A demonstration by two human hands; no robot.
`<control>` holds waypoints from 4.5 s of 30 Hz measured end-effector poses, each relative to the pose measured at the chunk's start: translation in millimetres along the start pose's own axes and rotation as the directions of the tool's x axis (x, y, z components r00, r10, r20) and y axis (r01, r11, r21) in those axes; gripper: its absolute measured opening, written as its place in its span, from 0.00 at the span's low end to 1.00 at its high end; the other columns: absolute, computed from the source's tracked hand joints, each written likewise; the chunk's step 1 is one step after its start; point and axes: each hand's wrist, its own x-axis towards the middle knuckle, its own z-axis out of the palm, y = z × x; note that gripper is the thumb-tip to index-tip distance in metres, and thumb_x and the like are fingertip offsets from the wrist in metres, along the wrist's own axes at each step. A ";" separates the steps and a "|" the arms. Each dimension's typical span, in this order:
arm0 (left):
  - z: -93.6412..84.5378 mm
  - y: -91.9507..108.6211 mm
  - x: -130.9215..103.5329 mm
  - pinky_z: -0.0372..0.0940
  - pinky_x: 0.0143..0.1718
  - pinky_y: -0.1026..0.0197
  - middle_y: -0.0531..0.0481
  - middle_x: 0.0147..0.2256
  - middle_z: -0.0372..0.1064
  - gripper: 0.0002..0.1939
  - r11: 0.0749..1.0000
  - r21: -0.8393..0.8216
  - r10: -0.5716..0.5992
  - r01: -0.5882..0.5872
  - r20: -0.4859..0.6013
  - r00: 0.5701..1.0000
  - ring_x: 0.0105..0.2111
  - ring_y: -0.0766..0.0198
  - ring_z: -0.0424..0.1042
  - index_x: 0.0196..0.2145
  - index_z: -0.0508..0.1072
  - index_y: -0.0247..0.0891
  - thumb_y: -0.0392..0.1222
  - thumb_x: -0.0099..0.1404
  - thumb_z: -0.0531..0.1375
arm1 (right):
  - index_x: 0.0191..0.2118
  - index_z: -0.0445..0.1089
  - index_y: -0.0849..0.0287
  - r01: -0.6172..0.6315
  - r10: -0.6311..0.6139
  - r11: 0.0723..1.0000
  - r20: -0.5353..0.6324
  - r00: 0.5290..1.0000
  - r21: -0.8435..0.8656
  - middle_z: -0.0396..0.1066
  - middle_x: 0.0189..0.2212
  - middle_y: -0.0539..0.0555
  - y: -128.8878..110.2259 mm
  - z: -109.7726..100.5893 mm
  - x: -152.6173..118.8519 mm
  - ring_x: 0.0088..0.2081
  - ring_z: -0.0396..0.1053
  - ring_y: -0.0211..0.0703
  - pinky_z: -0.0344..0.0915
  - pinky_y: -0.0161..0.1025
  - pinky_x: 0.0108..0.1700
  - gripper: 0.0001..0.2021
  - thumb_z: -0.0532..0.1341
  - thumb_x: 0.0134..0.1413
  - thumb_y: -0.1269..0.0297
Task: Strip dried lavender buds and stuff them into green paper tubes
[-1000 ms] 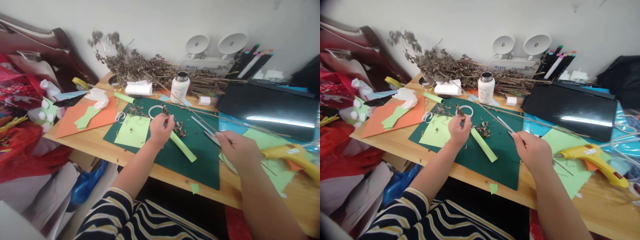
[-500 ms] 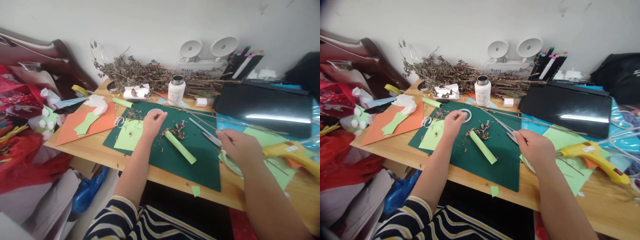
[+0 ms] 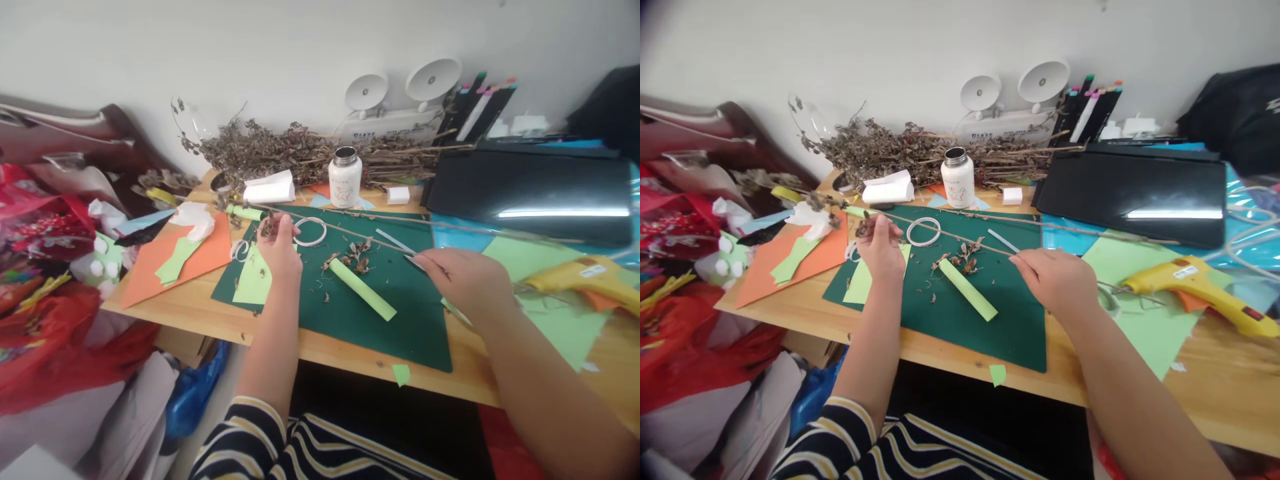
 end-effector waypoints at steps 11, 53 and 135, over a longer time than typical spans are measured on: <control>2.6 -1.9 1.9 0.62 0.26 0.68 0.60 0.22 0.61 0.16 0.997 0.001 -0.071 0.071 -0.027 0.997 0.19 0.77 0.62 0.27 0.63 0.38 0.46 0.45 0.65 | 0.25 0.74 0.55 0.067 -0.068 0.998 -0.064 0.996 -0.019 0.75 0.23 0.50 -0.6 2.6 -1.3 0.24 0.68 0.38 0.53 0.35 0.26 0.22 0.47 0.59 0.55; -10.7 -33.5 -7.0 0.55 0.25 0.65 0.57 0.24 0.60 0.15 0.566 0.796 -0.533 -0.212 0.550 0.643 0.22 0.69 0.60 0.31 0.64 0.40 0.48 0.49 0.63 | 0.34 0.74 0.54 -0.377 0.405 0.914 0.310 0.860 -0.149 0.75 0.35 0.54 47.4 -23.8 12.6 0.37 0.70 0.48 0.61 0.38 0.32 0.17 0.50 0.46 0.56; 19.9 -24.0 -50.7 0.65 0.26 0.65 0.55 0.25 0.72 0.16 0.918 0.047 -0.350 0.394 0.564 0.748 0.20 0.72 0.68 0.32 0.68 0.39 0.50 0.49 0.64 | 0.30 0.76 0.56 0.031 -0.031 0.999 0.019 0.999 -0.025 0.75 0.26 0.53 17.0 -11.3 7.3 0.30 0.69 0.40 0.58 0.35 0.30 0.19 0.49 0.58 0.57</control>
